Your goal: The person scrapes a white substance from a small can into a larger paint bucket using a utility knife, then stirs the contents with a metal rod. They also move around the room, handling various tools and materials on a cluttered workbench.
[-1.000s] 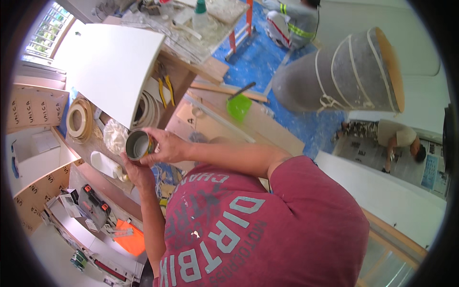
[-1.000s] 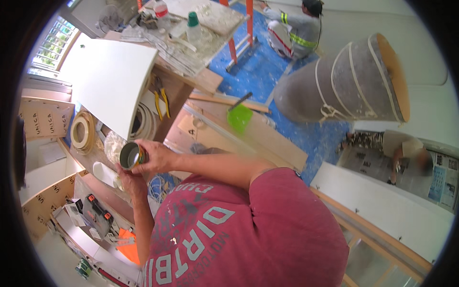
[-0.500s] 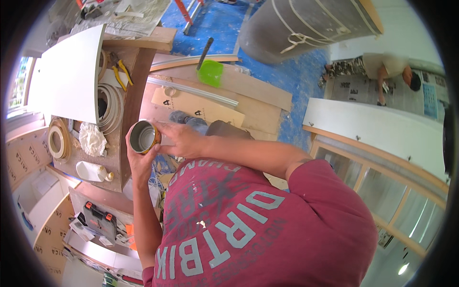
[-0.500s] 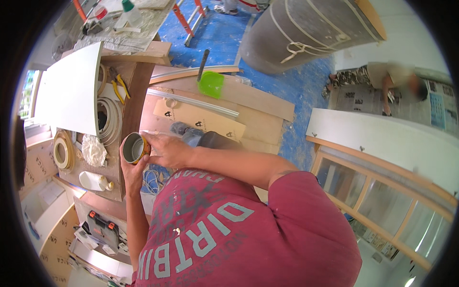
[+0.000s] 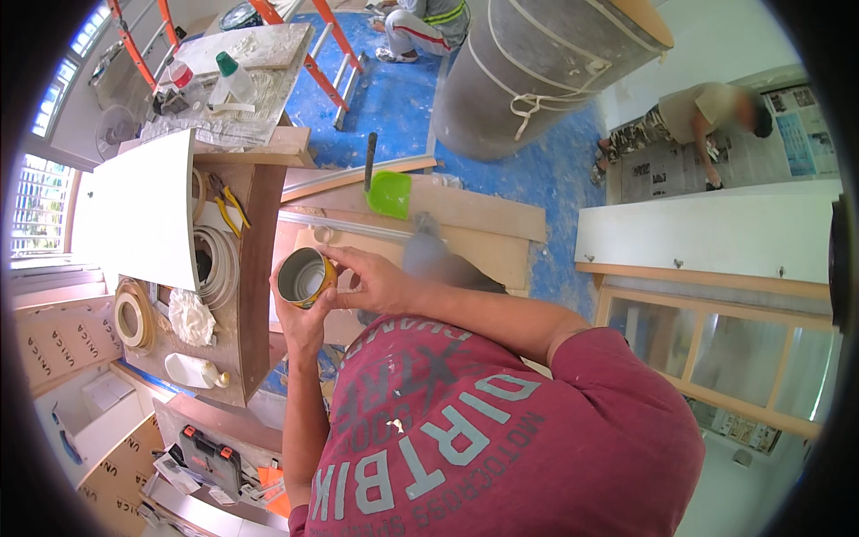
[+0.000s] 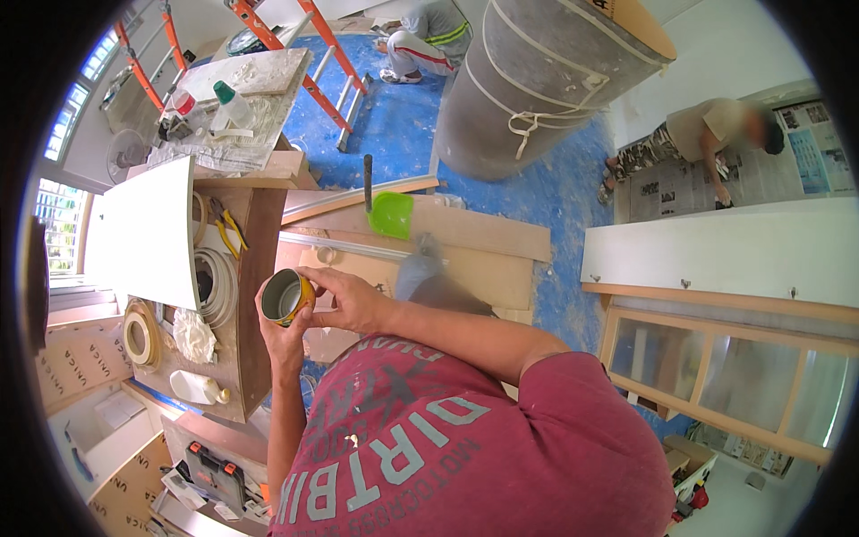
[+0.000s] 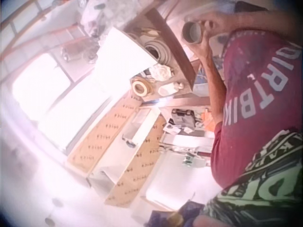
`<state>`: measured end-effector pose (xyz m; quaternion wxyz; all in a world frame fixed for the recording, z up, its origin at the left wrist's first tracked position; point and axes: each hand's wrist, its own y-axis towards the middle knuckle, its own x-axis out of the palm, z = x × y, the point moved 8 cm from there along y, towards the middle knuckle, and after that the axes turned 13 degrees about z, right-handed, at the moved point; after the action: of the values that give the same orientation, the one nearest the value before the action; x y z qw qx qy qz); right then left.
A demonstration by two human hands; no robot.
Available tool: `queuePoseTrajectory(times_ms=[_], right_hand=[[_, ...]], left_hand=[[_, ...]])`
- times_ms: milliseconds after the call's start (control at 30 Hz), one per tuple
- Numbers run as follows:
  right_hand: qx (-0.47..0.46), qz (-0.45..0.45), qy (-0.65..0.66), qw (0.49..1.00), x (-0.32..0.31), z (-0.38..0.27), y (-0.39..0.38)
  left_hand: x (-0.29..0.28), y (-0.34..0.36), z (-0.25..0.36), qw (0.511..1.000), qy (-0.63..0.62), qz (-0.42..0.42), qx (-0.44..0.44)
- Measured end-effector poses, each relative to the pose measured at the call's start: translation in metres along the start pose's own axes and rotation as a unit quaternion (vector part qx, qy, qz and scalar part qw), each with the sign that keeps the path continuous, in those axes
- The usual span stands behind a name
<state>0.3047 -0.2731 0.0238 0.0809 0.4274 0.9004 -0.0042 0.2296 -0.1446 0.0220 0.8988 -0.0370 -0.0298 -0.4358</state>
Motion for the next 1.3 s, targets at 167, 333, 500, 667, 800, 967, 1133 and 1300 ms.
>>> queuePoseTrajectory(times_ms=[167,333,500,667,800,967,1133,1300], right_hand=[[0.010,-0.034,0.012,0.999,-0.066,0.017,0.039],[0.039,-0.020,0.023,0.999,-0.176,0.051,0.115],[-0.035,0.025,-0.128,0.991,-0.285,0.079,0.176],[0.011,0.029,-0.119,0.992,-0.395,0.133,0.211],[0.019,0.122,-0.207,0.971,-0.511,0.129,0.246],[-0.033,0.180,-0.333,0.925,-0.583,0.105,0.276],[-0.051,0.204,-0.401,0.892,-0.603,0.125,0.274],[-0.054,0.230,-0.434,0.869,-0.595,0.127,0.283]], left_hand=[[0.065,0.038,-0.021,0.995,-0.028,-0.076,-0.058],[0.173,0.111,-0.034,0.998,-0.044,-0.008,-0.035],[0.277,0.188,-0.064,0.998,0.051,-0.027,-0.019],[0.348,0.244,-0.071,0.988,0.149,-0.037,-0.036],[0.372,0.255,-0.088,0.988,0.132,-0.013,-0.080],[0.389,0.268,-0.103,0.983,0.163,-0.021,-0.077],[0.403,0.303,-0.092,0.991,0.113,0.032,-0.066],[0.409,0.349,-0.100,0.996,0.047,0.056,-0.057]])
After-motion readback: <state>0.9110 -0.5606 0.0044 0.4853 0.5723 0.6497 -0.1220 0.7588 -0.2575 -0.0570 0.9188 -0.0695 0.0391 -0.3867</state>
